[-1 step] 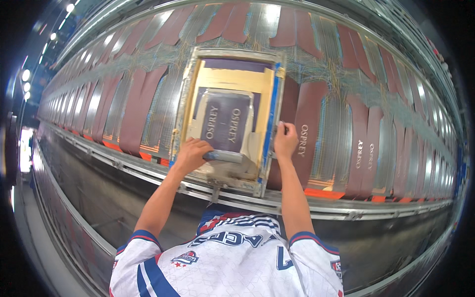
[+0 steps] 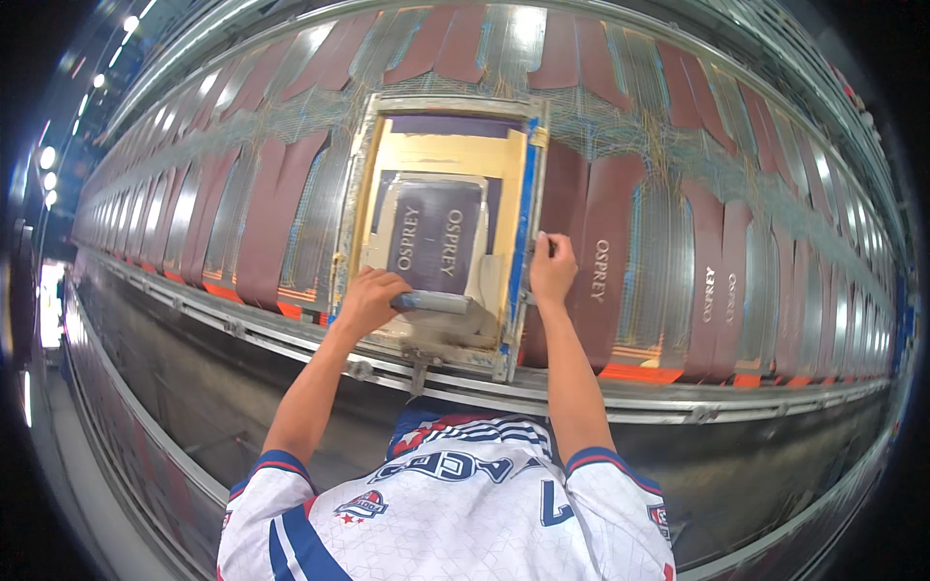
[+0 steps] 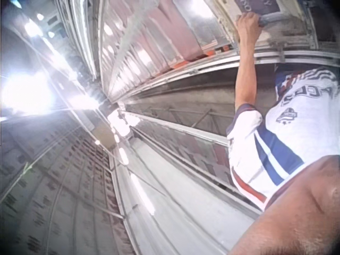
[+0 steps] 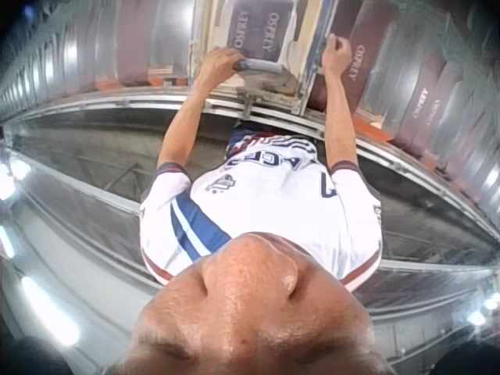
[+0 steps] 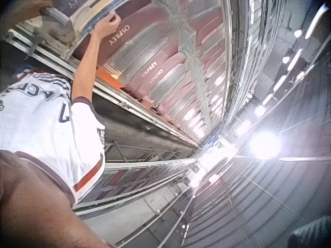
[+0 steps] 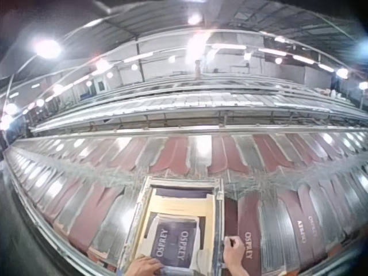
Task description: The person performs screen printing by repeatedly applying ink to a screen with a squeegee, then lifting the screen to reveal the printed logo on a fabric item. The person continues this process for multiple items.
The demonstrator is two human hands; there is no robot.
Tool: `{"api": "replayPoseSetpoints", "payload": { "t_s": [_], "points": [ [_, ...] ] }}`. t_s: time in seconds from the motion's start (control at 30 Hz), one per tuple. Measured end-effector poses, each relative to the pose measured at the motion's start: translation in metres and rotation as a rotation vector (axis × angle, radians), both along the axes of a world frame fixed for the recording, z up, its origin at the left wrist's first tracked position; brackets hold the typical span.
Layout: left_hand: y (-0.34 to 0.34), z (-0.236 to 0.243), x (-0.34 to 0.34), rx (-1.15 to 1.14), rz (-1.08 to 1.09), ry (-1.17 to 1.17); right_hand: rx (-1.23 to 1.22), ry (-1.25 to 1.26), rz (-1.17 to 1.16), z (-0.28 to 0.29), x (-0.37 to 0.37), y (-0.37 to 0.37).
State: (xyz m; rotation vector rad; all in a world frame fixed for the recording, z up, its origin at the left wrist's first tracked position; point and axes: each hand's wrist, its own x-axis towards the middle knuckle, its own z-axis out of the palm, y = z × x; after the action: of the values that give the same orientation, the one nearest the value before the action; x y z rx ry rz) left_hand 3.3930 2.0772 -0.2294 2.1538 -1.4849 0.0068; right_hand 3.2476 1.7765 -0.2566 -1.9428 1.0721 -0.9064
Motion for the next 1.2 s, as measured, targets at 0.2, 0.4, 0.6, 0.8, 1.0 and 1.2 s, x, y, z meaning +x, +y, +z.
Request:
{"api": "replayPoseSetpoints", "payload": {
  "t_s": [0.2, 0.4, 0.6, 0.8, 1.0, 1.2],
  "points": [
    [0.037, -0.004, 0.022, 0.014, -0.114, -0.045, 0.087, 0.095, -0.052, 0.002, 0.031, 0.023],
    [0.057, -0.02, 0.012, 0.098, -0.201, 0.048, -0.005, 0.145, -0.099, -0.023, 0.034, 0.019],
    [0.04, -0.025, 0.049, 0.097, -0.197, 0.018, 0.046, 0.191, -0.1, -0.025, 0.036, 0.024],
    [-0.023, -0.024, 0.133, 0.102, -0.184, -0.01, 0.107, 0.412, -0.042, -0.002, 0.04, 0.03],
    [-0.097, 0.004, 0.209, 0.101, -0.194, -0.008, -0.05, 0.21, 0.413, 0.075, 0.112, 0.011],
    [-0.112, 0.001, 0.214, 0.064, -0.082, 0.036, -0.42, 0.575, 0.815, 0.066, 0.192, 0.014]
  ]
}}
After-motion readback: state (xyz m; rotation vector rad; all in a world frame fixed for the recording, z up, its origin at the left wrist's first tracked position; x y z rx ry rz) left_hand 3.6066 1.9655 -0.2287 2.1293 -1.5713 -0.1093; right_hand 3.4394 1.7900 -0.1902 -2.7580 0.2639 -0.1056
